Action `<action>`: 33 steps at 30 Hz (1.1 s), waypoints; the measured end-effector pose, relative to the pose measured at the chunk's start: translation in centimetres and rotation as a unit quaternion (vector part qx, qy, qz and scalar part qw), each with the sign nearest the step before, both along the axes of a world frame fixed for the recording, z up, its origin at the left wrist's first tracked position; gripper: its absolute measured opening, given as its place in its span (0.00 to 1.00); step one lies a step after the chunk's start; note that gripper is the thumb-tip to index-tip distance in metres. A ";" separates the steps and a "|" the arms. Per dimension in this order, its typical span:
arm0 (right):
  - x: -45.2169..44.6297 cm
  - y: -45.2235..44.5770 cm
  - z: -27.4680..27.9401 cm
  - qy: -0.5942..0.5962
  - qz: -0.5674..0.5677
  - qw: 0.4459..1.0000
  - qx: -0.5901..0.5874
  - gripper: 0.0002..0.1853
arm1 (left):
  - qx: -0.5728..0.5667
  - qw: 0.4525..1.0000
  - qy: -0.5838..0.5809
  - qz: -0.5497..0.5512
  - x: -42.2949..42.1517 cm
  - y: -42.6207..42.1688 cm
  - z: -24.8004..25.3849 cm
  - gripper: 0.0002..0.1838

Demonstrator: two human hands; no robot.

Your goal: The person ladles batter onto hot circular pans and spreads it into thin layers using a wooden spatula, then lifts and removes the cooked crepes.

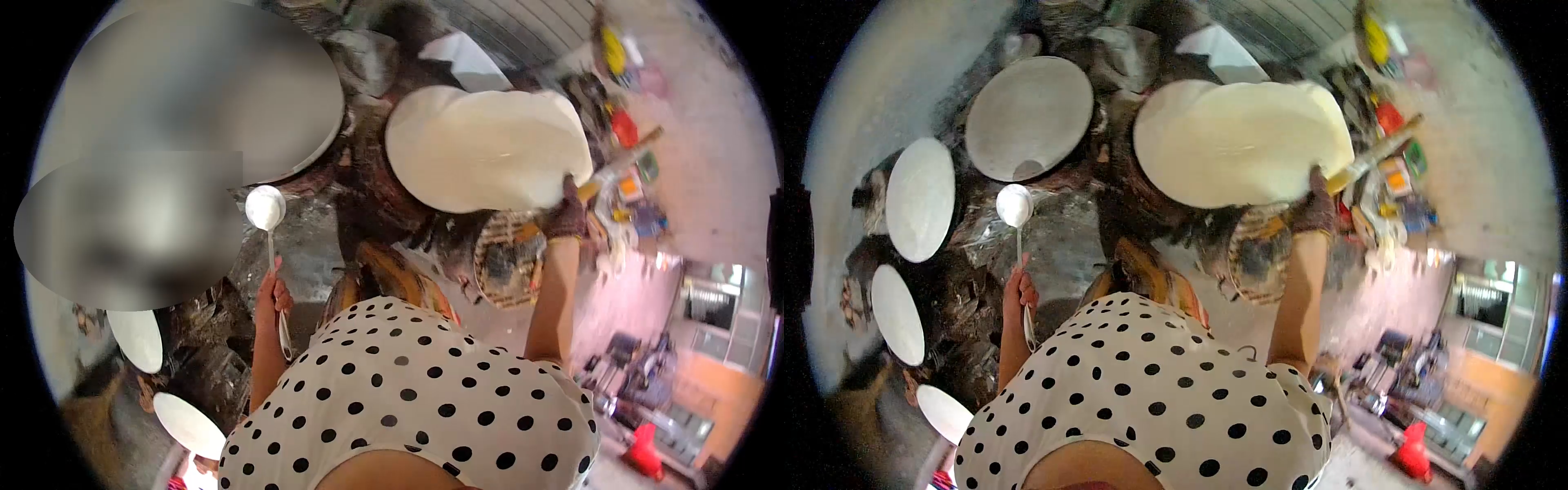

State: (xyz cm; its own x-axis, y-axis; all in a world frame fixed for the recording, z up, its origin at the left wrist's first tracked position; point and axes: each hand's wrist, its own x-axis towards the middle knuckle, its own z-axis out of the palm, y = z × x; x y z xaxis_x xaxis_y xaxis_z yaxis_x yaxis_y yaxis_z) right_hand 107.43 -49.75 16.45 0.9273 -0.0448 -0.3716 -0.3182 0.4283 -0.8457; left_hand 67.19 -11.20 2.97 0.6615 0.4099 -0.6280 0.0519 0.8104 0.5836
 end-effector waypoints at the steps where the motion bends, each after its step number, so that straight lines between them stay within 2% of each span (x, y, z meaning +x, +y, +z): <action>1: -0.9 -6.3 -2.0 0.007 0.001 1.000 0.026 0.20 | -0.003 0.999 0.034 -0.006 1.4 -0.8 2.1 0.24; 2: -2.1 -11.9 -3.9 0.017 -0.001 0.998 0.053 0.14 | -0.003 0.999 0.039 -0.032 2.3 -1.3 1.9 0.24; 4: -7.7 -15.4 -5.6 0.072 -0.169 0.983 -0.025 0.10 | -0.011 0.998 -0.007 -0.054 3.5 -2.7 0.8 0.24; 5: -10.2 -19.1 -8.6 0.078 -0.175 0.981 -0.027 0.10 | -0.010 0.997 -0.005 -0.071 4.4 -3.8 0.4 0.24; 6: -12.2 -23.8 -13.9 0.040 -0.187 0.981 0.021 0.10 | -0.040 0.996 -0.018 -0.072 5.4 -4.6 0.1 0.22; 10: -18.2 -24.4 -24.1 0.207 -0.291 0.933 0.051 0.23 | -0.092 0.990 -0.046 -0.092 8.2 -8.4 0.3 0.20; 13: -21.2 -25.3 -29.3 0.331 -0.325 0.886 -0.013 0.21 | -0.062 0.992 -0.008 -0.106 10.4 -12.8 1.2 0.20; 14: -22.4 -26.3 -32.0 0.335 -0.342 0.878 0.029 0.20 | -0.059 0.992 -0.001 -0.110 11.0 -14.2 1.3 0.20; 16: -23.6 -27.0 -31.6 0.421 -0.367 0.829 -0.018 0.20 | -0.081 0.991 0.005 -0.111 11.7 -16.6 1.8 0.20; 17: -24.7 -27.9 -30.8 0.428 -0.368 0.825 -0.018 0.20 | -0.079 0.990 0.013 -0.113 11.0 -17.3 1.4 0.20; 19: -26.1 -30.1 -28.4 0.422 -0.352 0.804 -0.228 0.17 | -0.192 0.975 -0.059 -0.094 9.3 -18.5 0.0 0.21; 20: -26.4 -30.8 -28.4 0.288 -0.425 0.846 -0.145 0.16 | -0.191 0.976 -0.062 -0.079 9.1 -19.6 0.7 0.21; 22: -22.2 -31.2 -24.8 0.245 -0.337 0.875 -0.248 0.13 | -0.172 0.984 -0.022 -0.034 7.8 -22.5 3.6 0.21; 24: -16.6 -25.8 -18.3 0.039 -0.226 0.960 -0.160 0.14 | -0.274 0.954 -0.122 0.024 5.3 -23.8 4.3 0.21; 25: -13.9 -22.5 -16.8 -0.008 -0.149 0.965 -0.216 0.17 | -0.309 0.936 -0.160 0.057 3.5 -24.4 3.6 0.22; 26: -12.0 -22.3 -18.8 -0.024 -0.051 0.997 -0.054 0.18 | -0.354 0.910 -0.197 0.089 1.7 -24.8 2.6 0.21; 27: -10.6 -17.8 -16.9 -0.015 0.080 0.975 -0.208 0.18 | -0.382 0.890 -0.195 0.157 -0.2 -25.6 2.3 0.17; 28: -10.4 -13.3 -14.6 -0.030 0.198 0.911 -0.360 0.18 | -0.433 0.834 -0.257 0.225 -2.0 -26.6 2.1 0.17; 30: -12.2 -5.1 -15.0 -0.155 0.230 0.951 -0.140 0.17 | -0.414 0.800 -0.309 0.305 -7.2 -28.1 -0.1 0.17; 31: -13.3 -1.9 -15.0 -0.160 0.369 0.895 -0.194 0.15 | -0.401 0.772 -0.318 0.376 -9.5 -29.0 0.2 0.17; 32: -14.7 1.0 -14.9 -0.173 0.497 0.814 -0.247 0.13 | -0.371 0.751 -0.346 0.422 -12.4 -30.2 -0.9 0.17; 33: -16.7 3.6 -14.9 -0.191 0.611 0.709 -0.297 0.11 | -0.313 0.738 -0.374 0.467 -15.3 -31.9 -2.1 0.18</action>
State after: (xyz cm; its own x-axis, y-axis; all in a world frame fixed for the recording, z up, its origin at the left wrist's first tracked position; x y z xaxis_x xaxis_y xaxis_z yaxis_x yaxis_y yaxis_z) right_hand 90.74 -46.16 1.56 0.4363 0.8349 -0.3354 0.1556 -0.4371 -0.8858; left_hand 51.86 -43.09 0.89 0.5317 0.6901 -0.4909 -0.8463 0.4116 -0.3381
